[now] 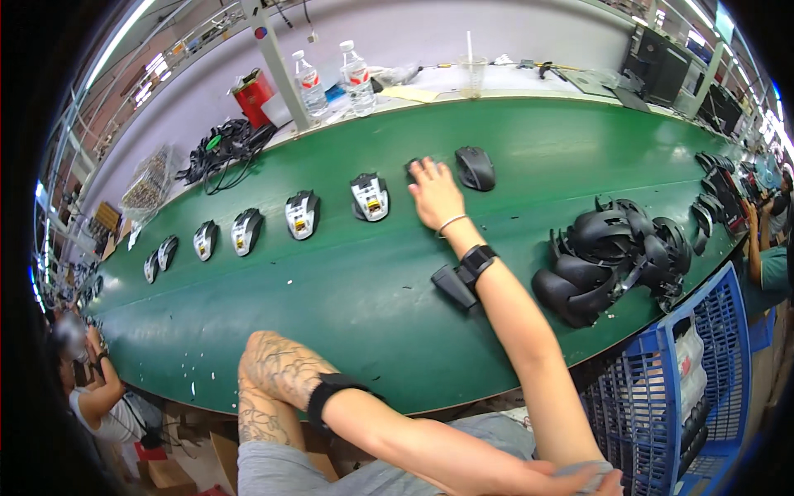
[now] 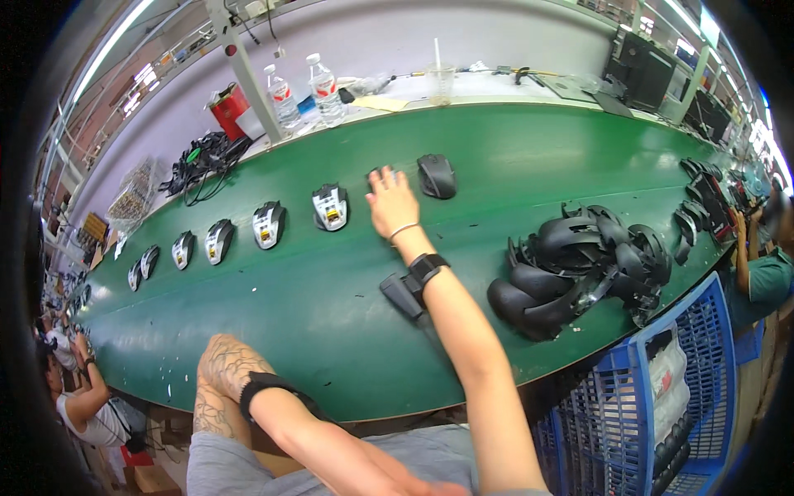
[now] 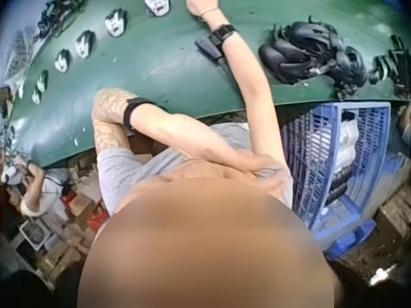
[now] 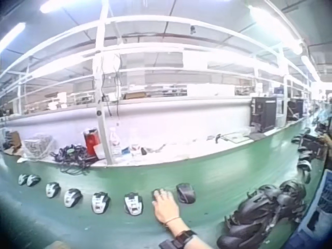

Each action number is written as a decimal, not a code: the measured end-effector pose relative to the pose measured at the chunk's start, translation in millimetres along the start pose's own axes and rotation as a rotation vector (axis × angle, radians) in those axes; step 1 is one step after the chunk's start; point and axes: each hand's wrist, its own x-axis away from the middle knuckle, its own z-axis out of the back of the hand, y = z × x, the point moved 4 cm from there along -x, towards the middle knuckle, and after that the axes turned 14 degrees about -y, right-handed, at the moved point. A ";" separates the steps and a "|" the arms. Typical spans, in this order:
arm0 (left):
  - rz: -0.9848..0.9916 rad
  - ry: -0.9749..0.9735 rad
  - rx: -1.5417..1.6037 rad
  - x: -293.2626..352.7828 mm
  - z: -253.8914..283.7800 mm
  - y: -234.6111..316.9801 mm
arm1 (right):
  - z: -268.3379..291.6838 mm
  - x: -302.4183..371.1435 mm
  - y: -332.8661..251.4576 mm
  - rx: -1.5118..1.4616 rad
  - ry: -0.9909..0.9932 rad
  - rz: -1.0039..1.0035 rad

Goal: The person assembles computer mice by hand at a factory workstation. They pick up black mouse shells from a blue crate and snap them onto the internal components of the mice lined up on the green table. The person handles the mice one at a time, fitting the shells and placing the completed units back on the table.

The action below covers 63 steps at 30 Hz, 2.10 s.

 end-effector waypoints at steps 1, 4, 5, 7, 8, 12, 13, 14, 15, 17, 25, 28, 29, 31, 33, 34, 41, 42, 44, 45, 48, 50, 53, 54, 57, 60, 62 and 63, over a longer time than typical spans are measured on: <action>-0.006 -0.041 -0.020 7.1 0.5 2.9 | -5.0 -4.1 -16.1 0.007 -0.001 0.069; -0.019 -0.084 -0.035 20.7 2.2 6.2 | 4.7 3.7 -59.4 -0.109 -0.102 -0.003; -0.030 -0.094 -0.058 20.2 3.4 7.1 | 4.6 2.5 -72.0 -0.150 -0.092 -0.026; -0.117 -0.060 0.050 3.3 1.5 -5.6 | 10.9 7.7 -69.5 -0.111 -0.114 -0.036; -0.110 -0.023 0.056 -2.7 3.5 -9.6 | 8.2 8.8 -63.1 -0.075 -0.103 0.000; -0.072 0.047 0.018 -28.6 1.9 -10.1 | 45.7 31.9 -55.2 -0.184 -0.189 0.098; -0.070 0.055 0.012 -31.6 0.7 -8.8 | 68.4 48.0 -53.7 -0.087 -0.186 0.099; -0.054 0.051 -0.008 -31.9 1.9 -7.7 | 89.4 64.7 -55.5 -0.038 -0.167 0.138; -0.038 0.042 -0.037 -30.0 3.0 -5.3 | 109.4 82.7 -53.8 0.019 -0.153 0.171; -0.010 -0.030 -0.100 -23.9 9.4 1.0 | 156.0 119.2 -52.3 0.084 -0.159 0.186; -0.094 -0.195 -0.141 -18.2 2.0 17.7 | 228.2 232.6 56.3 0.218 0.054 -0.727; -0.260 -0.101 -0.198 -9.1 8.0 6.5 | 214.9 252.5 85.8 0.174 -0.038 -0.851; -0.275 -0.086 -0.202 -7.3 5.7 4.4 | 211.8 260.0 93.1 0.126 -0.049 -0.915; -0.300 -0.088 -0.215 -1.5 9.9 0.3 | 202.3 262.0 96.6 0.036 -0.081 -0.936; -0.165 -0.099 -0.209 -8.4 12.8 18.8 | 205.9 259.0 97.0 0.050 -0.006 -0.876; -0.113 -0.083 -0.182 -6.4 2.3 25.9 | 205.5 269.9 104.8 0.065 0.011 -0.920; 0.073 0.158 -1.424 -34.5 9.1 40.4 | 200.8 289.0 110.2 -0.421 -0.023 -1.061; -0.008 0.348 -1.968 -45.3 6.2 44.0 | 200.2 292.0 108.8 -0.480 0.006 -1.055; -0.066 0.224 -1.770 -55.1 5.3 46.5 | 187.7 282.3 107.3 -0.607 0.047 -0.964; -0.039 0.170 -1.485 -54.6 3.5 38.7 | 188.2 287.4 110.5 -0.636 0.075 -0.987; -0.019 0.069 -0.622 -46.6 3.5 21.8 | 194.7 298.1 110.1 -0.654 0.156 -0.966; -0.026 0.078 -0.390 -42.0 0.0 14.7 | 201.3 304.3 111.1 -0.619 0.226 -0.964; -0.032 0.103 -0.239 -19.7 6.0 15.8 | 215.5 305.6 96.8 -0.503 0.275 -0.915; -0.039 0.108 -0.203 -10.9 7.6 17.6 | 221.1 301.5 85.9 -0.482 0.307 -0.908; -0.094 0.187 -0.106 15.4 12.5 21.6 | 230.7 292.9 68.2 -0.443 0.361 -0.846; -0.085 0.325 -0.068 46.6 10.2 22.1 | 241.0 264.3 28.8 -0.562 0.444 -0.615; 0.053 0.432 0.082 76.7 -18.2 7.1 | 237.7 235.8 2.7 -0.536 0.385 -0.364; 0.224 0.446 0.205 90.8 -29.7 -2.2 | 232.1 219.3 -15.6 -0.491 0.326 -0.186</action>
